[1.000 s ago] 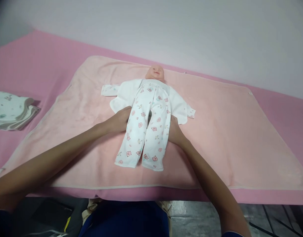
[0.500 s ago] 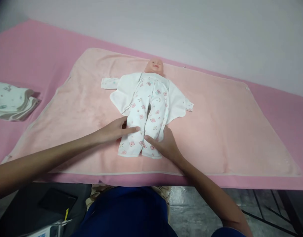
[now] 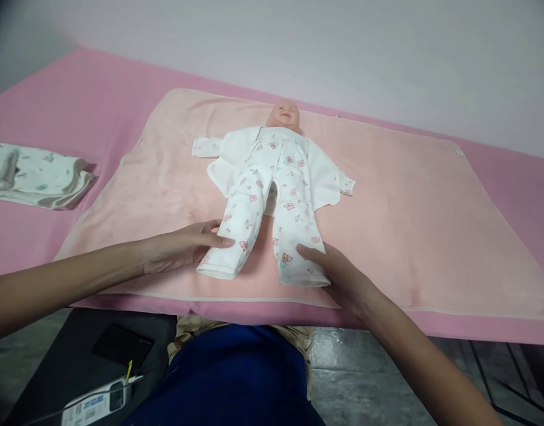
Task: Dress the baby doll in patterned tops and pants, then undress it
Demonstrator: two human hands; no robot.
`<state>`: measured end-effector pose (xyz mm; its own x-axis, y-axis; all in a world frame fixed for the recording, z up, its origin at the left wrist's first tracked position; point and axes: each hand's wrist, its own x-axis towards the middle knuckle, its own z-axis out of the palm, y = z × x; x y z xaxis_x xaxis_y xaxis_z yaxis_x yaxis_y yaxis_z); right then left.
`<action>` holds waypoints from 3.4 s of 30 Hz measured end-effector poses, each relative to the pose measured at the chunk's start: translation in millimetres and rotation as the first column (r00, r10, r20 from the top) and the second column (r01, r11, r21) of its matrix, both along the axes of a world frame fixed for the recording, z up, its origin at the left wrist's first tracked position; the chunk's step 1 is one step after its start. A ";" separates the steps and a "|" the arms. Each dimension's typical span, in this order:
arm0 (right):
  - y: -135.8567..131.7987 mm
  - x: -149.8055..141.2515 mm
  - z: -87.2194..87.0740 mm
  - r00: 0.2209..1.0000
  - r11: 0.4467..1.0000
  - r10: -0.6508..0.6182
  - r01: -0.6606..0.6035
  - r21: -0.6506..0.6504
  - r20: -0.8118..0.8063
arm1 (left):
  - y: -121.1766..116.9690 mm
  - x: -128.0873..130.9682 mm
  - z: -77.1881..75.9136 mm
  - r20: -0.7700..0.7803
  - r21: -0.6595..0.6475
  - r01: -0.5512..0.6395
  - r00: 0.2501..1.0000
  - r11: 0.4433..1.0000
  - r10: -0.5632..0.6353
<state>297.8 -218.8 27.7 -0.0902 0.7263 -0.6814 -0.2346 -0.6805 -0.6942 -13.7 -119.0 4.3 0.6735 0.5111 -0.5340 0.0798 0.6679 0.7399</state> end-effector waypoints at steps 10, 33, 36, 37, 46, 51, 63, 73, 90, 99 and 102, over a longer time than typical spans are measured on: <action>-12.7 20.9 -56.2 0.872 0.909 0.226 -0.349 0.227 0.435 | -6.4 -18.9 -4.9 -0.616 0.490 0.483 0.781 0.726 -0.103; 129.0 -34.4 -44.6 0.057 0.313 -0.019 -0.948 0.060 0.998 | 83.2 84.1 -12.9 -0.737 0.642 0.752 0.659 -0.150 0.151; 122.3 -24.2 -43.5 0.218 0.395 0.037 -0.900 0.186 0.975 | 83.1 74.9 -14.2 -0.667 0.739 0.672 0.739 -0.049 0.092; 119.8 -21.0 -43.9 0.270 0.417 0.040 -0.879 0.230 0.962 | 83.4 70.4 -15.4 -0.629 0.776 0.631 0.774 -0.010 0.066; 112.4 -18.8 -59.1 0.323 0.370 -0.079 -0.869 0.329 0.943 | 76.8 40.5 -24.8 -0.462 0.886 0.463 0.886 -0.031 0.036; 118.7 -13.5 -52.1 0.340 0.342 -0.054 -0.877 0.337 0.939 | 84.7 36.0 -27.3 -0.471 0.882 0.470 0.882 -0.034 -0.017; 109.7 -8.3 -51.8 0.479 0.294 -0.099 -0.823 0.485 0.872 | 64.3 58.6 -41.0 -0.294 0.954 0.301 0.934 -0.002 0.201; 101.7 -10.2 -57.8 0.511 0.398 -0.196 -0.738 0.544 0.837 | 52.0 59.0 -52.7 -0.106 0.994 0.103 0.918 0.028 0.382; 157.6 96.5 -56.1 0.289 0.937 -0.062 -0.312 0.156 0.955 | 169.9 -2.7 -26.9 -0.566 0.824 0.435 0.593 0.363 0.573; 131.4 12.7 -63.4 0.503 0.179 -0.367 -0.787 0.590 0.782 | 106.5 42.9 -49.9 -0.095 0.768 0.346 0.893 -0.538 0.440; 113.6 31.6 -87.3 0.512 0.305 -0.324 -0.740 0.600 0.796 | 106.2 10.0 -75.7 -0.154 0.848 0.374 0.851 -0.375 0.502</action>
